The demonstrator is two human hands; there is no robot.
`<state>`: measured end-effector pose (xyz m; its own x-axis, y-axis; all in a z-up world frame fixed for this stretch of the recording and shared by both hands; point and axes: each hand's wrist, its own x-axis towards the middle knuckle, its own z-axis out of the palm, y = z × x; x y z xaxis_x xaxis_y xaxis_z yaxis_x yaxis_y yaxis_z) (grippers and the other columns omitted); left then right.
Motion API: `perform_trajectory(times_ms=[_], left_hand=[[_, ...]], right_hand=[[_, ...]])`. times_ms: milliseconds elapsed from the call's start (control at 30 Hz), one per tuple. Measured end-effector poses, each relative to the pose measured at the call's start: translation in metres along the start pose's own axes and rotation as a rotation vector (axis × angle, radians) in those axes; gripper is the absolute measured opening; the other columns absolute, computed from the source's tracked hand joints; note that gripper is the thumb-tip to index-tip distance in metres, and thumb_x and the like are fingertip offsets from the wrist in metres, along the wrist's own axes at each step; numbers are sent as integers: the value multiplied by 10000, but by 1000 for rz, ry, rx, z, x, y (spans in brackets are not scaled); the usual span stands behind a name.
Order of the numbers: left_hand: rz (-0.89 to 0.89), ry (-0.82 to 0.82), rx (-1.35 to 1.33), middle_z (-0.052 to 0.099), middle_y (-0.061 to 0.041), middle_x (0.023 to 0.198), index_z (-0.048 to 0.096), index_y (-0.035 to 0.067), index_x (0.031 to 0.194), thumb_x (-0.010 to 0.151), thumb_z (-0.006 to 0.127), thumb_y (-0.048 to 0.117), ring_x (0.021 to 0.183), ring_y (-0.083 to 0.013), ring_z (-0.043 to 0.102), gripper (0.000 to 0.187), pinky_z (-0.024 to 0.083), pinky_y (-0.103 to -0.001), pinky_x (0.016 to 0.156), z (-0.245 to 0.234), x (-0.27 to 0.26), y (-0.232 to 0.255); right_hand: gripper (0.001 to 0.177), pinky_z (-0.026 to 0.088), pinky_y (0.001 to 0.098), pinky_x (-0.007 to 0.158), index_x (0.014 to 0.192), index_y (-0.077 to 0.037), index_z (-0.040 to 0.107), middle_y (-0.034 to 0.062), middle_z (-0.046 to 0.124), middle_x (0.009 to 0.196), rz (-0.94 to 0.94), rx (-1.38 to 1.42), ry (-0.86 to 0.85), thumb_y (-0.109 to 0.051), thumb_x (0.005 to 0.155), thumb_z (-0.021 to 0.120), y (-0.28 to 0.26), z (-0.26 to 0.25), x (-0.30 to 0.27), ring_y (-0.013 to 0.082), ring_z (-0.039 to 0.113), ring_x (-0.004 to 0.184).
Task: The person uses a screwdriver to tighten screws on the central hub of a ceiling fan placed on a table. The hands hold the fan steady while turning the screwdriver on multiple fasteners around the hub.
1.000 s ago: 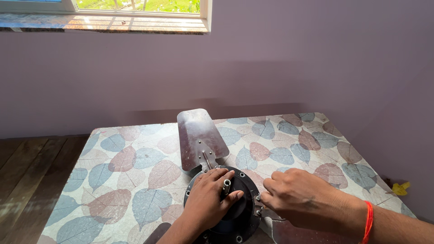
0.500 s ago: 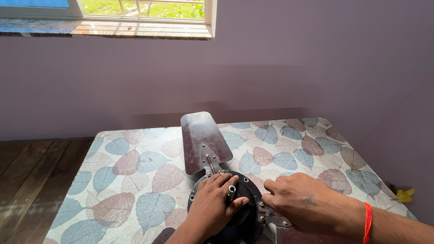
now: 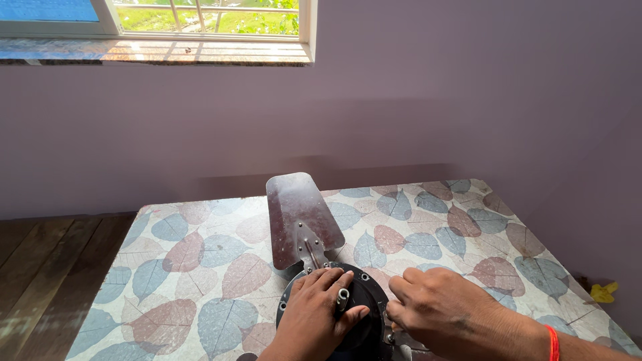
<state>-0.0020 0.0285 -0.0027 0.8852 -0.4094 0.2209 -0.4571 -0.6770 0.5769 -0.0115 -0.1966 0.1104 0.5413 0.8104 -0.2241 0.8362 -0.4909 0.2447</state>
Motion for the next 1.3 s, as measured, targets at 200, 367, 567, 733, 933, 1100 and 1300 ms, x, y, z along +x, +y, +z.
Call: perform_trajectory(times_ms=[200,367,567,733,933,1100,1300], left_hand=[[23,1,25,573,-160,1419,580,29,1396,925,650,559,1390,-336,437,712,282,-499,1137,-2,1,2],[5,2,-4,577,-148,1416,591,42,1385,916,647,559,1385,-330,443,700,283,-488,1137,-5,1,5],[9,-28,4,578,-157,1420,578,25,1389,936,620,575,1387,-331,455,714,296,-478,1150,-4,1,3],[58,65,145,539,-213,1408,495,-72,1416,902,622,640,1355,-374,434,887,305,-502,1102,-12,-3,10],[-336,-31,181,505,-160,1370,449,-38,1429,831,633,650,1326,-320,434,930,330,-497,1092,-7,-6,37],[-276,365,169,502,-217,1423,492,-81,1374,867,689,451,1368,-387,404,762,265,-554,1130,21,-14,46],[-312,539,201,564,-207,1376,573,-24,1308,934,625,323,1371,-380,425,513,261,-547,1137,44,-17,49]], right_hand=[[389,592,357,589,1120,-19,664,94,628,894,72,130,-75,-297,859,741,9,-7,-10,219,651,796],[282,595,395,639,1022,-20,683,97,637,930,97,149,-53,-301,998,692,5,-8,-9,225,675,832],[282,601,375,639,1126,7,611,118,611,981,105,183,-182,-136,897,691,-5,-10,-14,237,662,835],[295,617,332,674,1150,-32,557,83,609,976,131,318,-90,-90,892,687,-14,-13,-13,197,670,797],[245,632,298,639,1116,-77,569,60,655,940,215,684,238,-195,950,704,-32,-1,-26,161,714,733],[425,685,274,617,1223,-60,505,82,700,879,356,823,508,-222,909,741,-44,29,-27,151,780,707],[395,695,295,606,1259,-76,578,84,758,899,517,891,782,-144,902,732,-62,54,-27,182,763,766]])
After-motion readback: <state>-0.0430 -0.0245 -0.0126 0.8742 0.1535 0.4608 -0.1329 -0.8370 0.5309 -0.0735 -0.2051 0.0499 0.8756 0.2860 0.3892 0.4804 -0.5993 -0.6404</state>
